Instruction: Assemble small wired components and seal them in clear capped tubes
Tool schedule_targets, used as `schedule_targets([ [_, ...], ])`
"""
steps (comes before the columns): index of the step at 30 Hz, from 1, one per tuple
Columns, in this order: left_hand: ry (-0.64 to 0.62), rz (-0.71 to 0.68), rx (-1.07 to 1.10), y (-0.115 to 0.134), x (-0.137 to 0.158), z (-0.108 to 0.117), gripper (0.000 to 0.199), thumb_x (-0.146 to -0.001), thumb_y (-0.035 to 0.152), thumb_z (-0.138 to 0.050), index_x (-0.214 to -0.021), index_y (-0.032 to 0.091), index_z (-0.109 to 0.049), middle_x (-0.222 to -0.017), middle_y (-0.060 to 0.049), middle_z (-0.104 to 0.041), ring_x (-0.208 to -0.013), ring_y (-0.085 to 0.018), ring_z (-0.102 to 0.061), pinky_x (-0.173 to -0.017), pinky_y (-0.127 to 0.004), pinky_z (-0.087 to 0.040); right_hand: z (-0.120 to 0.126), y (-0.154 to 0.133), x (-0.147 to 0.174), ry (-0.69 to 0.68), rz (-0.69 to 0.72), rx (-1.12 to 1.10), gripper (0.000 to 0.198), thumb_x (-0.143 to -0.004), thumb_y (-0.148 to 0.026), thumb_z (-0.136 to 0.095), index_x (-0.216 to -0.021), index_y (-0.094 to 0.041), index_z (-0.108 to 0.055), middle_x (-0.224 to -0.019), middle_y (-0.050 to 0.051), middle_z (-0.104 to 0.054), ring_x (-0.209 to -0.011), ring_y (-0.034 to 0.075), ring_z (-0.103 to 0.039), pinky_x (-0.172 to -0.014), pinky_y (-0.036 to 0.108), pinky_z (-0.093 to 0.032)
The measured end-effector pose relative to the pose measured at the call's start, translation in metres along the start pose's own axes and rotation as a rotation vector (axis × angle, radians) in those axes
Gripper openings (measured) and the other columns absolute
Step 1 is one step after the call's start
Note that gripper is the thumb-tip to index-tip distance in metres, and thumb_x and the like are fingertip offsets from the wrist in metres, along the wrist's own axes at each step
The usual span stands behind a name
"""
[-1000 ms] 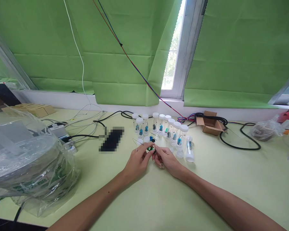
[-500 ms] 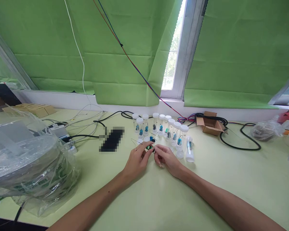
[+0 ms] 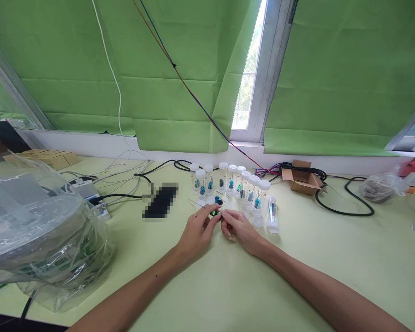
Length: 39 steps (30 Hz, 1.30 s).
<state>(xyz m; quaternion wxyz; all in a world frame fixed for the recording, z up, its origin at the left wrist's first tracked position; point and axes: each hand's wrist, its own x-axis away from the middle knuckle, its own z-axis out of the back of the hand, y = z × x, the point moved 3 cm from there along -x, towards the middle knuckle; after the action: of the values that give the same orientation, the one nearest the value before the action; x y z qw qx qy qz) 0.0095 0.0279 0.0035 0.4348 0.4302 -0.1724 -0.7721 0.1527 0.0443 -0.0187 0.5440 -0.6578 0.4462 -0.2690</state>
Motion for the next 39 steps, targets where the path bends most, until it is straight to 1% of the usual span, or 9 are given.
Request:
schedule_targets([
  [5,-0.004,-0.004,0.007,-0.0005,0.0000,-0.0012,0.028,-0.096,0.031,-0.049,-0.120,0.023,-0.061,-0.102,-0.004,-0.070,-0.059,-0.009,-0.059,-0.052,-0.020,-0.046,0.0007,0.0029,-0.0014,0.006,0.006,0.018,0.043,-0.090,-0.054,-0.055,-0.069,-0.017,-0.056,-0.046,-0.005,-0.047,-0.038,0.007,-0.036,-0.040,0.023,-0.023],
  [10,-0.007,-0.007,0.021,0.0009,0.0000,-0.0012,0.027,-0.096,0.030,-0.049,-0.120,0.023,-0.061,-0.104,-0.005,-0.070,-0.059,-0.009,-0.059,-0.051,-0.020,-0.046,0.0014,0.0056,-0.0025,0.014,-0.004,0.044,0.048,-0.091,-0.056,-0.052,-0.063,-0.017,-0.053,-0.046,-0.004,-0.048,-0.038,0.007,-0.037,-0.040,0.023,-0.026],
  [15,0.009,0.005,0.009,0.0032,-0.0003,0.0010,0.027,-0.096,0.031,-0.049,-0.119,0.022,-0.060,-0.102,-0.004,-0.069,-0.055,-0.008,-0.056,-0.049,-0.020,-0.044,0.0000,0.0012,-0.0010,0.017,-0.003,0.024,0.039,-0.091,-0.052,-0.056,-0.073,-0.017,-0.056,-0.047,-0.005,-0.049,-0.038,0.007,-0.037,-0.040,0.022,-0.025],
  [22,0.009,0.004,0.005,0.0043,-0.0007,0.0018,0.026,-0.096,0.031,-0.048,-0.118,0.022,-0.060,-0.102,-0.004,-0.069,-0.054,-0.008,-0.056,-0.049,-0.020,-0.044,-0.0002,-0.0034,0.0001,-0.003,-0.015,-0.052,0.033,-0.088,-0.048,-0.062,-0.077,-0.018,-0.055,-0.048,-0.006,-0.051,-0.039,0.007,-0.036,-0.040,0.022,-0.025],
  [29,0.007,-0.001,-0.013,0.0043,-0.0005,0.0018,0.027,-0.096,0.032,-0.048,-0.119,0.022,-0.060,-0.105,-0.005,-0.070,-0.056,-0.008,-0.058,-0.052,-0.021,-0.047,-0.0011,-0.0022,0.0000,-0.006,-0.012,-0.031,0.035,-0.086,-0.050,-0.063,-0.076,-0.017,-0.055,-0.048,-0.006,-0.050,-0.039,0.007,-0.036,-0.040,0.022,-0.023],
  [33,0.007,-0.009,-0.016,0.0038,-0.0002,0.0015,0.029,-0.096,0.033,-0.048,-0.119,0.022,-0.061,-0.102,-0.006,-0.071,-0.058,-0.010,-0.061,-0.054,-0.022,-0.049,-0.0005,-0.0006,-0.0003,0.002,-0.010,-0.008,0.039,-0.086,-0.054,-0.061,-0.073,-0.017,-0.056,-0.048,-0.005,-0.050,-0.039,0.007,-0.037,-0.040,0.023,-0.024],
  [39,-0.009,0.013,-0.002,0.0028,0.0002,0.0004,0.028,-0.096,0.032,-0.048,-0.119,0.022,-0.062,-0.103,-0.005,-0.071,-0.060,-0.010,-0.062,-0.053,-0.021,-0.048,0.0003,0.0013,-0.0008,0.008,-0.015,0.005,0.042,-0.087,-0.055,-0.058,-0.069,-0.017,-0.055,-0.048,-0.005,-0.049,-0.039,0.008,-0.038,-0.040,0.023,-0.026],
])
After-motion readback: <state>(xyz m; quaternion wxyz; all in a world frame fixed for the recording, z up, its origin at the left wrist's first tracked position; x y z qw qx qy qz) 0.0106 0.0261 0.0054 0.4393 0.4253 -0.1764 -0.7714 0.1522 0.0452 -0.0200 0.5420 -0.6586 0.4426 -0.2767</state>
